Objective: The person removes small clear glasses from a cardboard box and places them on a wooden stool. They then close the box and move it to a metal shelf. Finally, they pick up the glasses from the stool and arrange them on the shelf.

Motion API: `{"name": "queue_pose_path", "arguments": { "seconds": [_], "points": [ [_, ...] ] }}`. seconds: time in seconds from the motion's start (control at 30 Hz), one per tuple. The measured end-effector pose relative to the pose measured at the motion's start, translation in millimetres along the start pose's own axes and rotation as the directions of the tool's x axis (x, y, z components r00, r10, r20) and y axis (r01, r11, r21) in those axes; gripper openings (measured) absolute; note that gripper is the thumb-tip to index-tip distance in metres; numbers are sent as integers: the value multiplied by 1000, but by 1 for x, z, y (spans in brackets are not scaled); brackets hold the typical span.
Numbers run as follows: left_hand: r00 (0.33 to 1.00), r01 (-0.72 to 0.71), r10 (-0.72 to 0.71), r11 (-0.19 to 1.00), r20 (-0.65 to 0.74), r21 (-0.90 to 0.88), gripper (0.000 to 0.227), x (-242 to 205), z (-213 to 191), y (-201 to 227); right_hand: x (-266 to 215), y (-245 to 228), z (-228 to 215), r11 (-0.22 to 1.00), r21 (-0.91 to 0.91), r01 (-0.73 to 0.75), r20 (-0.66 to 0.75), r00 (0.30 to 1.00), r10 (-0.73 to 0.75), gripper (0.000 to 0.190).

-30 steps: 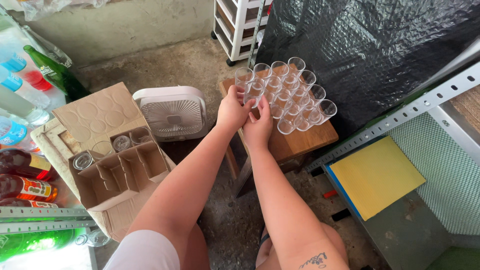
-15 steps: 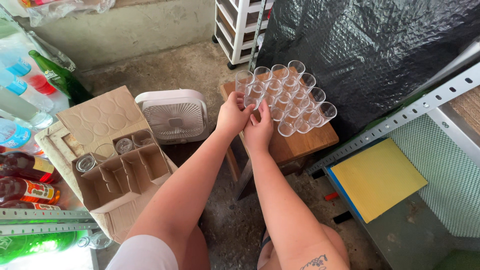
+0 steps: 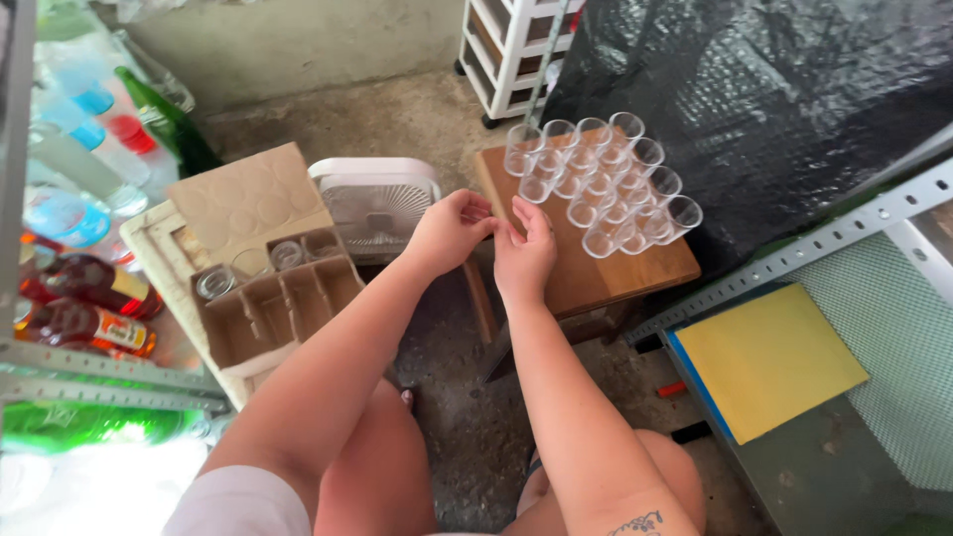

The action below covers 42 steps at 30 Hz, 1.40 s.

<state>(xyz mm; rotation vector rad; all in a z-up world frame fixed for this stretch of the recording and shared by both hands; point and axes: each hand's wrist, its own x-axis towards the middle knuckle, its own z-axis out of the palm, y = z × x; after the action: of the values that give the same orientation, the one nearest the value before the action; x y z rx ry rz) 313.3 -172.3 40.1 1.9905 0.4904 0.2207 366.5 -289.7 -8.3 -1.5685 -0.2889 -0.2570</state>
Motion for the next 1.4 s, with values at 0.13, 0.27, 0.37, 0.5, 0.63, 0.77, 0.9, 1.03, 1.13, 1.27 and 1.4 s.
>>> {"name": "queue_pose_path", "arguments": {
  "seconds": [0.13,0.27,0.37,0.5,0.63,0.77,0.9,1.03,1.13,1.27,1.4],
  "points": [
    [1000,13,-13,1000,2,5,31,-34,-33,-34,-18,-1,11,994,-96,55,75,996,-48,26],
    [994,100,-102,994,-26,-52,35,-73,-75,-70,-43,-7,26,986,-145,84,188,981,-56,19],
    [979,171,-176,983,-98,-61,36,-94,-112,-101,-60,-6,41,975,-187,120,267,961,-67,16],
    [929,279,-273,960,-251,-9,32,-115,-158,-130,-79,3,66,952,-247,179,376,923,-76,17],
    [882,346,-316,938,-350,26,29,-108,-174,-167,-97,-7,89,955,-222,196,477,876,-69,18],
    [883,313,-230,939,-410,146,26,-92,-180,-186,-103,4,115,954,-218,206,562,826,-50,26],
    [910,260,-97,890,-403,373,24,-69,-181,-190,-98,-3,136,921,-270,281,657,753,-36,31],
    [943,256,-86,806,-322,533,32,-61,-183,-174,-91,-8,153,856,-391,337,764,637,98,39],
    [955,275,-143,760,-261,589,35,-54,-182,-168,-83,3,167,812,-385,438,809,583,70,39],
    [960,272,-157,723,-233,635,34,-44,-179,-170,-75,15,179,767,-396,504,850,518,98,43],
    [959,277,-160,713,-235,644,30,-37,-177,-174,-66,19,191,745,-445,496,855,484,189,45]
  ]
}}
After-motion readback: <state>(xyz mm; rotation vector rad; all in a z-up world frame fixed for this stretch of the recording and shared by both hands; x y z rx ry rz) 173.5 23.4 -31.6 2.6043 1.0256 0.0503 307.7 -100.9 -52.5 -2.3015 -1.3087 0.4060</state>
